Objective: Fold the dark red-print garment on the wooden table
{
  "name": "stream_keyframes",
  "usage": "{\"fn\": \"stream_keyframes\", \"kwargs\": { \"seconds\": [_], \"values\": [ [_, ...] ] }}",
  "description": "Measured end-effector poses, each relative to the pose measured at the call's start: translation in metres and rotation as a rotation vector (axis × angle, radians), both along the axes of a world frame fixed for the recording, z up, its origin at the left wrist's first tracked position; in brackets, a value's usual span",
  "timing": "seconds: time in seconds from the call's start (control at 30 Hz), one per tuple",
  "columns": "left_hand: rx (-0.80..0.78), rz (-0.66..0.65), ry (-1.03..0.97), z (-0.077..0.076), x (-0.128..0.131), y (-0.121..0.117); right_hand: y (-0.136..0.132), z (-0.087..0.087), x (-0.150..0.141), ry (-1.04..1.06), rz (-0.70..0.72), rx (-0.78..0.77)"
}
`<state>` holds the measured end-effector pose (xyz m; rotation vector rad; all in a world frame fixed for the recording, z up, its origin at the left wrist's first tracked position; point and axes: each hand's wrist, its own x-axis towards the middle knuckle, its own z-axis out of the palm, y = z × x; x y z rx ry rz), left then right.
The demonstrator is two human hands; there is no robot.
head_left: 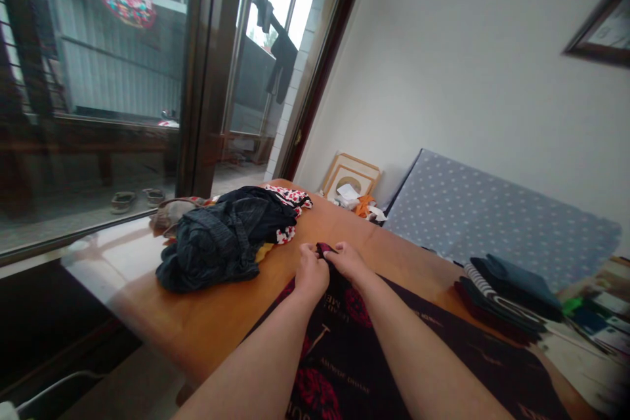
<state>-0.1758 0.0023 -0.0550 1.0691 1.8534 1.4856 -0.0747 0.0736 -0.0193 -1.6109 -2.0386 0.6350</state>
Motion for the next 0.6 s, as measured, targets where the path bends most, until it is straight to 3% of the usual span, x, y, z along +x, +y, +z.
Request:
{"fn": "stream_keyframes", "kwargs": {
  "seconds": [0.17,0.37,0.6],
  "values": [
    [-0.018,0.018,0.017,0.006,0.001,-0.004,0.02,-0.006,-0.012,-0.195,0.003,0.073],
    [-0.041,0.023,0.079,0.006,0.001,-0.003,0.031,-0.015,0.002,-0.074,-0.137,0.156],
    [-0.009,-0.059,0.267,0.004,-0.001,-0.002,0.034,-0.02,0.012,0.055,-0.146,0.186]
  ]
}}
